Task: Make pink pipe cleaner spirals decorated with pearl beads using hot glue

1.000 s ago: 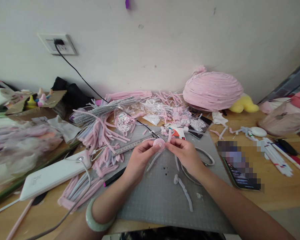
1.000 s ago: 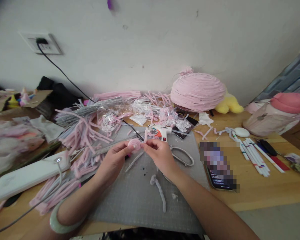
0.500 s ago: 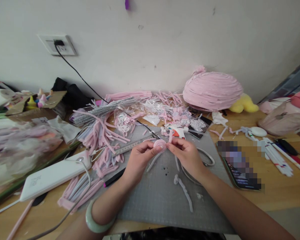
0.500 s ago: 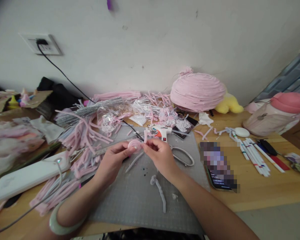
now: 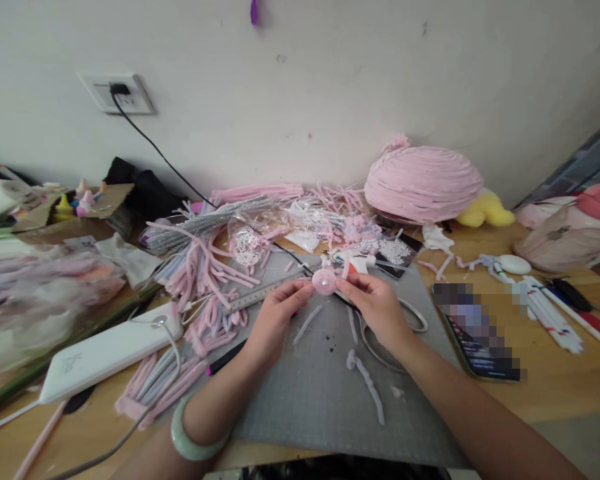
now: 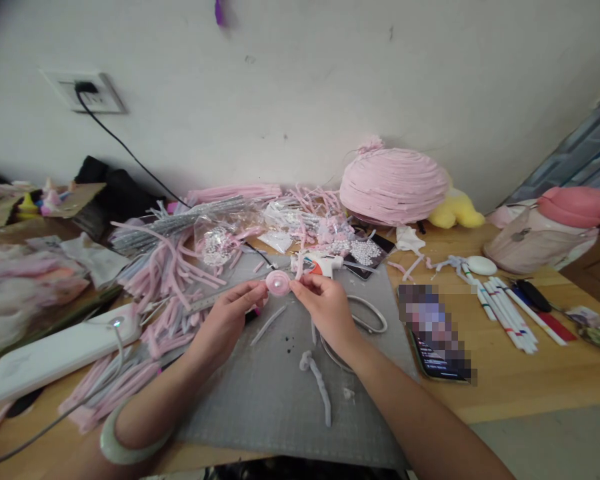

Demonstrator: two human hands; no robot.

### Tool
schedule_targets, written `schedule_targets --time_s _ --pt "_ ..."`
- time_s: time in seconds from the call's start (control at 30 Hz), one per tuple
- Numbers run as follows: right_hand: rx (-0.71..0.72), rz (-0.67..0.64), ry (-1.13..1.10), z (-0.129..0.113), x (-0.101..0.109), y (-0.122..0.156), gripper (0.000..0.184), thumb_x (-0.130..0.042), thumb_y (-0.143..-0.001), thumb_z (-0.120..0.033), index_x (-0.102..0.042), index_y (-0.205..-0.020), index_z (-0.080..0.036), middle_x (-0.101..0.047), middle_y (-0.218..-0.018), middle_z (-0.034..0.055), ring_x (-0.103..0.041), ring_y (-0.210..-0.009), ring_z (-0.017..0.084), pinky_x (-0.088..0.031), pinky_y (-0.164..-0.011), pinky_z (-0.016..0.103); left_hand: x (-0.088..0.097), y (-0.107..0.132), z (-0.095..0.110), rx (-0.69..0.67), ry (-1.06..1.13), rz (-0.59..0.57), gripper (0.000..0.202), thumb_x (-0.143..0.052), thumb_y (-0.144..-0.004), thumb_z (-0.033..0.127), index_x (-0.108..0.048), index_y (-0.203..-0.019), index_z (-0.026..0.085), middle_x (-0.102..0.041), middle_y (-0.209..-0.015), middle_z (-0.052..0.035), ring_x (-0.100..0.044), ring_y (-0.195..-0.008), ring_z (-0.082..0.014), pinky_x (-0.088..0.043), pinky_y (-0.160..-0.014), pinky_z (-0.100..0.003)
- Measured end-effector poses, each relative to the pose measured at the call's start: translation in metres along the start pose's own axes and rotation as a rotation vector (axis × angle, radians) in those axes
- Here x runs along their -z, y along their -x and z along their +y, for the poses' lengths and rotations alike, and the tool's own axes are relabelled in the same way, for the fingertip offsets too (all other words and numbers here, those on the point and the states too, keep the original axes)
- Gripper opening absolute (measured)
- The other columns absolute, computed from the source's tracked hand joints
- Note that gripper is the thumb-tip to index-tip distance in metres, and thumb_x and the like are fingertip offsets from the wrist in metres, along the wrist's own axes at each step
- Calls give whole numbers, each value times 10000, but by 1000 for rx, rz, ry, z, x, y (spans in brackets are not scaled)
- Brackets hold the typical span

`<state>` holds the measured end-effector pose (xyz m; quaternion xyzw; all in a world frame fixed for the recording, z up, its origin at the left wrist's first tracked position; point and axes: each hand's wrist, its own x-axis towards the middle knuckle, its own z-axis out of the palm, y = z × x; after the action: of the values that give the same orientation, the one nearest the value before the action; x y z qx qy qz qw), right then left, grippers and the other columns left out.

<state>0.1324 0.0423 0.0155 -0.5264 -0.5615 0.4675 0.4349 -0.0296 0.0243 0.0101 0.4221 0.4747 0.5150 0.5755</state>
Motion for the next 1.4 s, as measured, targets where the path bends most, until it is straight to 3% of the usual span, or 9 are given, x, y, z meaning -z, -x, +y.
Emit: schedule_targets --time_s 0.27,0.43,0.63,0.87,1.13,1.4 --pt "41 -65 -1 -9 -4 5 284 -598 -693 -423 -564 -595 -158 -440 -547 -23 -358 -540 98 -279 -483 223 -5 3 3 38 -26 -8 189 -675 -690 351 -665 -705 163 -597 -624 11 -516 -642 -131 -379 -631 -217" --pt "-9 -37 -65 0 -5 3 294 -611 -686 -440 -609 -668 -147 -492 -590 -12 -395 -570 106 -297 -507 229 -9 4 4 -2 -45 44 204 -678 -674 366 -664 -690 163 -610 -644 1 -525 -672 -144 -383 -634 -217" --pt "-46 0 -118 4 -5 1 316 -623 -669 -469 -618 -656 -153 -552 -627 -4 -446 -591 118 -323 -551 243 -11 7 5 69 1 -8 252 -712 -635 384 -683 -730 153 -645 -701 -17 -548 -690 -154 -404 -670 -238" --pt "-39 -39 -120 1 -7 5 323 -621 -673 -471 -606 -679 -148 -468 -573 -33 -374 -550 96 -287 -532 237 -10 6 2 81 55 -49 228 -713 -645 382 -682 -704 163 -654 -712 -6 -547 -694 -139 -405 -696 -230" --pt "-37 -40 -129 1 -8 6 331 -620 -675 -485 -585 -643 -158 -373 -513 -59 -253 -478 68 -206 -462 231 -10 6 -2 0 36 -43 217 -680 -681 370 -678 -773 174 -670 -841 -32 -569 -871 -196 -413 -815 -273" --pt "-37 0 -123 3 -5 0 317 -627 -667 -471 -616 -666 -154 -409 -531 -48 -291 -490 74 -214 -471 230 -7 3 0 39 -21 16 222 -713 -634 370 -687 -706 162 -619 -663 3 -513 -649 -133 -382 -660 -235"
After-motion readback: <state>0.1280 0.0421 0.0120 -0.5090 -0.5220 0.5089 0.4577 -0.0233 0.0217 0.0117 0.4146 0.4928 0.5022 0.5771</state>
